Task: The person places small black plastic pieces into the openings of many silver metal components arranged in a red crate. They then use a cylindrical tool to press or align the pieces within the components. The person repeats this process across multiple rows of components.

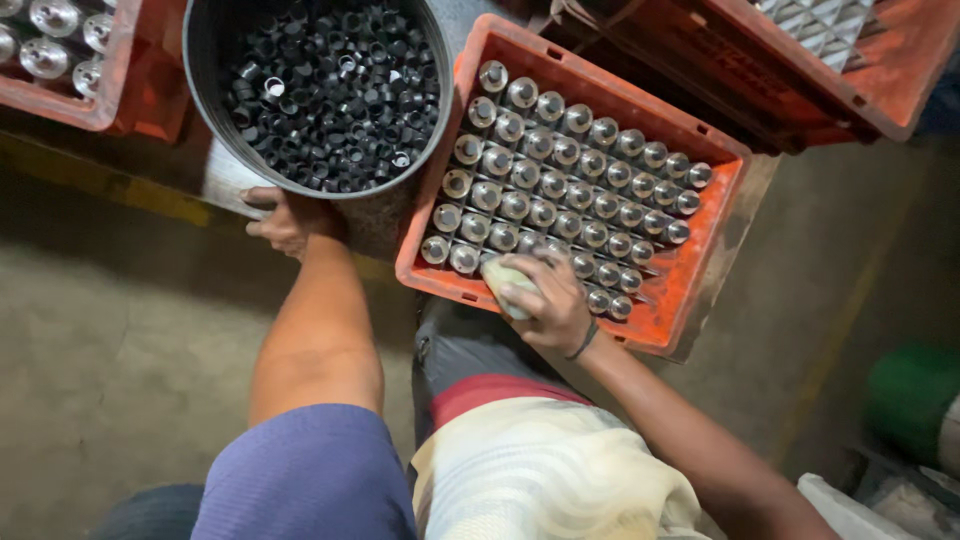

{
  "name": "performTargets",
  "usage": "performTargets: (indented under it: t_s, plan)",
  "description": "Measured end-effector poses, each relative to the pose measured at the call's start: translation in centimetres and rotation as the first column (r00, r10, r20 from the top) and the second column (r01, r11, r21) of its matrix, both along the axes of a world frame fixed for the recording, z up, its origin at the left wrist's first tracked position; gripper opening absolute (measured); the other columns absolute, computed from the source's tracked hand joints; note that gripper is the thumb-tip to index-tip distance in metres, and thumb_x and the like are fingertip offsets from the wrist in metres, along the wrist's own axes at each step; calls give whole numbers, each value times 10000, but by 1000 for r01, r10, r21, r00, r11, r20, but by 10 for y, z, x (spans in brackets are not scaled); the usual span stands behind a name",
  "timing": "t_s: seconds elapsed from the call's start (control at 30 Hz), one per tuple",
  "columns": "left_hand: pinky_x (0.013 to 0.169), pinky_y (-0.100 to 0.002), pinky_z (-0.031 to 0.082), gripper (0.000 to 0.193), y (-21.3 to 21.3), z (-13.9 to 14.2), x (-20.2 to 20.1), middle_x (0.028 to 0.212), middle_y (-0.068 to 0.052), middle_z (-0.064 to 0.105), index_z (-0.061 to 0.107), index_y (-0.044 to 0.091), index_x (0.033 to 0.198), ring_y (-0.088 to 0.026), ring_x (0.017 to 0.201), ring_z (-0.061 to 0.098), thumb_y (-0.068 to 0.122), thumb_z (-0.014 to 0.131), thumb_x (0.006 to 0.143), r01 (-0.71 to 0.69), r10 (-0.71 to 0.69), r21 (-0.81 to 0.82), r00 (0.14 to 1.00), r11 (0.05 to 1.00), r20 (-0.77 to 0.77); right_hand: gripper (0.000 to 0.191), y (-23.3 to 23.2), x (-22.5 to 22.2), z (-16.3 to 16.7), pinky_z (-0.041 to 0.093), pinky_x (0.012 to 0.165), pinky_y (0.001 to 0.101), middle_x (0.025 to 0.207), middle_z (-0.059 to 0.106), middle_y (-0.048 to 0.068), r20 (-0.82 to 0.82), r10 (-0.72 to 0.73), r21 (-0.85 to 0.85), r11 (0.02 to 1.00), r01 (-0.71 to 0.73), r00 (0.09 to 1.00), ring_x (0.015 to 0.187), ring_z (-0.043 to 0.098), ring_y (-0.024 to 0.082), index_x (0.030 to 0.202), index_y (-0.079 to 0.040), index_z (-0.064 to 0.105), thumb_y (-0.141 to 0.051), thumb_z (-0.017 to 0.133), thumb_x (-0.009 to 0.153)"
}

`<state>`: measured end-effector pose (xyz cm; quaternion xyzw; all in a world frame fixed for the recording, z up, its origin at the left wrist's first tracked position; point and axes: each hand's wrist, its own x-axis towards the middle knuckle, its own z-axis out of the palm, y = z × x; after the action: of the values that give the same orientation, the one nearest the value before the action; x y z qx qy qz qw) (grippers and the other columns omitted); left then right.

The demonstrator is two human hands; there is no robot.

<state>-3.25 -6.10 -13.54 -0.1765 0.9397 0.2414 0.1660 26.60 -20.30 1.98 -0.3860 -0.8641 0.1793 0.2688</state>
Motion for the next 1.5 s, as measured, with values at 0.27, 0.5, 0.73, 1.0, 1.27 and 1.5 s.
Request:
performTargets:
  t_s: [0.27,0.5,0.73,1.0,1.27,1.5]
  plan:
    - [922,-586,499,673,-4,-3,-3,1047,-252,729,594,114,1210,-446,1040,697,672,342,930,24,-24,31,1000,999,6,789,-32,25,0,402,1060,519,1277,675,156,-84,-179,27,983,182,980,1199,690,324,1452,-214,360,-101,860,852]
    - [926,-591,507,665,0,5,-1,1082,-237,733,582,131,1225,-445,1067,697,675,327,938,2,-2,-1,998,1000,61,750,-22,29,-2,453,1099,468,1338,648,176,-206,-309,55,944,326,928,1256,663,336,1478,-174,349,-52,835,920]
    - [905,-601,490,680,-3,12,-7,1141,-255,700,509,149,1337,-476,1076,663,658,379,905,45,-48,35,994,998,94,728,12,6,3,517,1043,480,1312,639,225,-228,-359,9,929,370,905,1220,657,373,1448,-159,398,-20,824,874]
    - [919,-619,493,717,0,10,-15,1124,-312,692,522,98,1300,-507,1071,666,688,311,954,55,-59,38,989,998,138,681,34,-6,16,581,1054,387,1339,661,139,-227,-452,-74,891,448,862,1222,677,289,1464,-144,407,-83,843,945]
    - [898,-598,479,658,-32,-27,-22,1172,-354,604,495,14,1283,-516,1039,614,606,497,997,208,-208,387,977,898,-43,705,49,23,25,517,1058,395,1320,591,146,-116,-547,-138,835,532,829,1183,617,310,1486,-59,476,-74,832,878]
    - [880,-334,576,243,-139,115,49,1124,-105,605,586,-11,1234,-217,994,644,188,586,1094,524,-636,843,693,119,-341,650,-9,88,51,566,815,263,1158,610,47,-253,-575,-811,564,154,778,1008,633,141,1434,-76,479,-138,760,851]
